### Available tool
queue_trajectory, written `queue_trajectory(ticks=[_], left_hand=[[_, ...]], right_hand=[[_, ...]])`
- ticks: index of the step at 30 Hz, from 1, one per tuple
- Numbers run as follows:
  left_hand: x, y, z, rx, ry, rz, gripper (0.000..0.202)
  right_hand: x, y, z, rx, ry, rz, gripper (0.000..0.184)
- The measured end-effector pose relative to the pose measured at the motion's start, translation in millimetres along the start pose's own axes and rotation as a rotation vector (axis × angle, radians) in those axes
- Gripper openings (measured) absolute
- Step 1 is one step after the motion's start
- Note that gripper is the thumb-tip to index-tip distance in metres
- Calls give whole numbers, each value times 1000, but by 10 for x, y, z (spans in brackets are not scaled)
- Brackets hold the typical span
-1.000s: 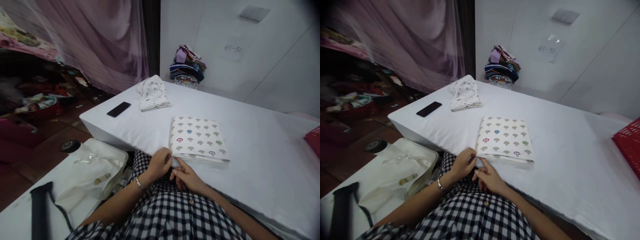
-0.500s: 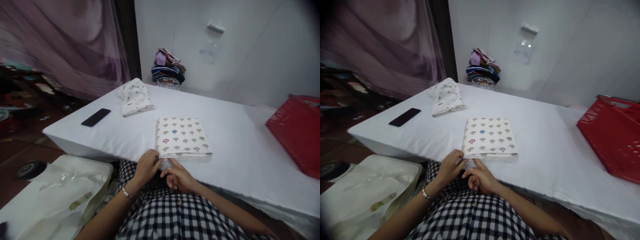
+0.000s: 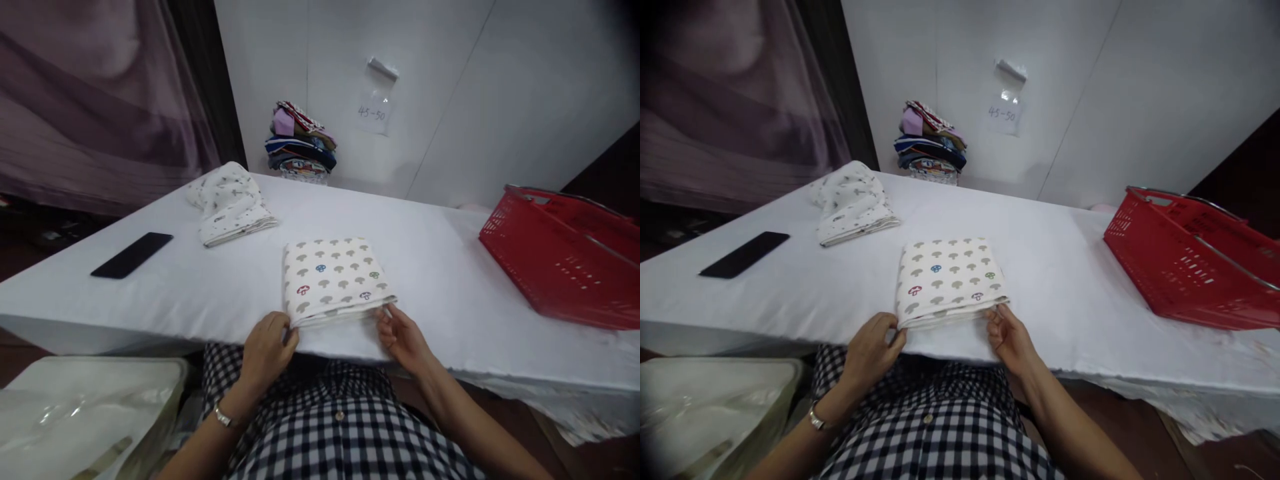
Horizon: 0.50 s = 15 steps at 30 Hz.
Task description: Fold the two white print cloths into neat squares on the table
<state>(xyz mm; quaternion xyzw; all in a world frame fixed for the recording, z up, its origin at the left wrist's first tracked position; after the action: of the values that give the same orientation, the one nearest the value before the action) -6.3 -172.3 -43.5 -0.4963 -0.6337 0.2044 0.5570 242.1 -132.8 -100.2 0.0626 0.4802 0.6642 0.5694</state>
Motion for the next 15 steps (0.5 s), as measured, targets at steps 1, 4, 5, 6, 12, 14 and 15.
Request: queue_trajectory(ticks=[1, 4, 5, 6, 12, 14, 15], left_hand=[[3, -18, -9, -11, 2, -23, 3], [18, -77, -57, -26, 32, -103, 20], [25, -82, -80, -24, 49, -116, 27], [34, -78, -102, -21, 66, -118, 33], [84, -3, -126, -21, 97, -83, 35], [96, 9, -120, -23, 100, -80, 34], [100, 12, -118, -23, 102, -80, 34]], right_hand=[[-9, -49, 75, -19, -27, -26, 20], [-41, -185, 286, -139, -142, -120, 26], [-54, -234, 352, -207, -187, -160, 31], [-69, -285, 422, -294, -238, -207, 38], [-205, -332, 846, -1008, -679, -451, 46], [-153, -296, 833, -1125, -676, -435, 49], [-120, -279, 813, -1155, -656, -416, 50]])
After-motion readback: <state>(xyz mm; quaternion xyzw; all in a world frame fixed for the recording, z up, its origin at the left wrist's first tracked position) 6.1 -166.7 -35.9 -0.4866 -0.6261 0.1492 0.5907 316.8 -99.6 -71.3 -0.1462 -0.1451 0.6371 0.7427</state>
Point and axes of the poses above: each hand's wrist, its own x-axis towards the middle knuckle, its own y-axis out of the palm, z = x × y, the point moved 9 cm from there along x, towards the middle knuckle, and after that the axes turned 4 degrees about y, right-handed, at the moved point
